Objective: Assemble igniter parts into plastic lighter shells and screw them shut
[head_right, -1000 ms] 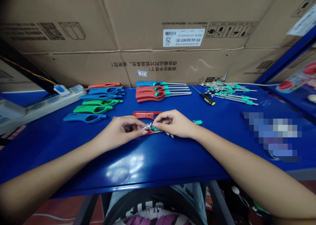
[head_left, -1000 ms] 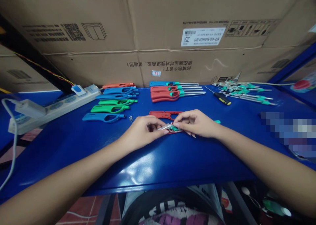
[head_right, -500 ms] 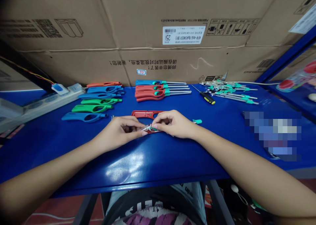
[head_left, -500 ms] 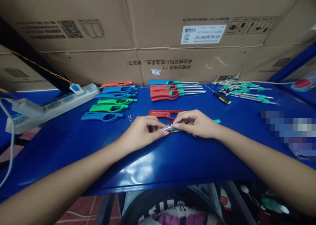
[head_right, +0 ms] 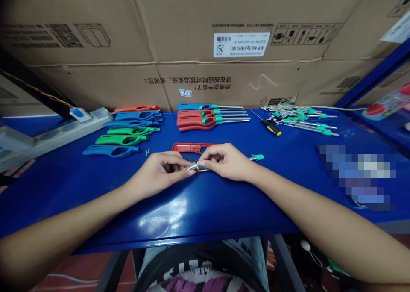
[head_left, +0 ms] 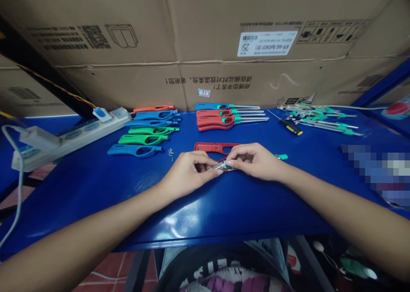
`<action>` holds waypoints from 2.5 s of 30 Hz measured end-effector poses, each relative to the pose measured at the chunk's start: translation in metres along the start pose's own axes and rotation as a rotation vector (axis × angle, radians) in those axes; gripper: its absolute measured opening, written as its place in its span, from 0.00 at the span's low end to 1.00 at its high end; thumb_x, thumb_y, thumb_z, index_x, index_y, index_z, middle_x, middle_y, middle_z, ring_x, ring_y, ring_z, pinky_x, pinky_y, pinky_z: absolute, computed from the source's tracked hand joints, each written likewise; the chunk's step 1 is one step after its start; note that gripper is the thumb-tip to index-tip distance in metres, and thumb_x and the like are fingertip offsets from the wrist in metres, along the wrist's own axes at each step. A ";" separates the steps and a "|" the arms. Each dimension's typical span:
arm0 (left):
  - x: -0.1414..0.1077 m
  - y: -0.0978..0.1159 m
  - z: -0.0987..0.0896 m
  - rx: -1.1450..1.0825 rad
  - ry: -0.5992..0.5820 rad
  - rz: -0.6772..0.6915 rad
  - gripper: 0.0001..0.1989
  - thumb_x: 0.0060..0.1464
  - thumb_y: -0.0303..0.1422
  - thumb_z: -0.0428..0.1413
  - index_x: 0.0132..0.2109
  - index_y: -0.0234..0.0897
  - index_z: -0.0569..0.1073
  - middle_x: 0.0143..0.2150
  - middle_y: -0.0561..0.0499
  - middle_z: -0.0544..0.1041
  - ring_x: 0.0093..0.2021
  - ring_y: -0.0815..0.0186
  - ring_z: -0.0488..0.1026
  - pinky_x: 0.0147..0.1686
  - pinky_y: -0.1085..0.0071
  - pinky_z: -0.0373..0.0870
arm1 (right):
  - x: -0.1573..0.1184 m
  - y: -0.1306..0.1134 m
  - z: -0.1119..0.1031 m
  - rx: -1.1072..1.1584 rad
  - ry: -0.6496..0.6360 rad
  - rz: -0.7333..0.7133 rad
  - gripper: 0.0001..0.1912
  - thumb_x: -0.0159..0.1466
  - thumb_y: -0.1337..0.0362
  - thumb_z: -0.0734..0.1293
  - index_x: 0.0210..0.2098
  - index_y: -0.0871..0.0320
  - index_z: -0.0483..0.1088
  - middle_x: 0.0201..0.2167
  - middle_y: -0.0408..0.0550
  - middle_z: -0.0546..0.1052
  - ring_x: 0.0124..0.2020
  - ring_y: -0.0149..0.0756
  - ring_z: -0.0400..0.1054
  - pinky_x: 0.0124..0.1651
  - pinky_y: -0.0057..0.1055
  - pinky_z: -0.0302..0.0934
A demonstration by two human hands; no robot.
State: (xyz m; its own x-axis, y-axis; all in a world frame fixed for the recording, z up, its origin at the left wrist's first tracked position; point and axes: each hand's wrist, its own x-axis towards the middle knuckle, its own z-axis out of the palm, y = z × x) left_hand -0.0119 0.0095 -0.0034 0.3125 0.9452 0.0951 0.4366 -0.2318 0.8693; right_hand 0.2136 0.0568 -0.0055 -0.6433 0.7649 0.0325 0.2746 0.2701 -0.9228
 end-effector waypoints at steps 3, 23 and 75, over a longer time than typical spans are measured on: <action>0.001 0.000 0.000 0.004 0.014 -0.019 0.11 0.53 0.38 0.65 0.40 0.36 0.85 0.31 0.49 0.79 0.25 0.71 0.67 0.25 0.74 0.62 | 0.001 -0.003 -0.003 0.061 -0.006 0.092 0.18 0.61 0.51 0.72 0.36 0.61 0.75 0.23 0.42 0.73 0.17 0.24 0.60 0.20 0.24 0.53; 0.000 -0.003 0.005 -0.039 0.026 -0.012 0.11 0.53 0.37 0.65 0.41 0.36 0.85 0.30 0.49 0.79 0.25 0.72 0.64 0.24 0.74 0.59 | 0.000 -0.001 0.008 0.051 0.119 0.070 0.20 0.58 0.49 0.73 0.32 0.62 0.75 0.22 0.43 0.72 0.22 0.26 0.60 0.26 0.26 0.54; 0.000 -0.004 0.004 0.079 0.057 0.033 0.08 0.56 0.36 0.64 0.41 0.39 0.85 0.29 0.52 0.78 0.25 0.72 0.63 0.25 0.74 0.57 | 0.004 0.010 0.004 -0.031 0.140 -0.024 0.17 0.61 0.52 0.70 0.34 0.62 0.78 0.25 0.46 0.75 0.24 0.28 0.63 0.26 0.27 0.56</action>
State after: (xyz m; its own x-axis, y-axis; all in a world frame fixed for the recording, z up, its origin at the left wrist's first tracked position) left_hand -0.0098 0.0096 -0.0088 0.2802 0.9478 0.1525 0.4930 -0.2784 0.8243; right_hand 0.2103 0.0601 -0.0159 -0.5444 0.8316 0.1102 0.2836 0.3061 -0.9088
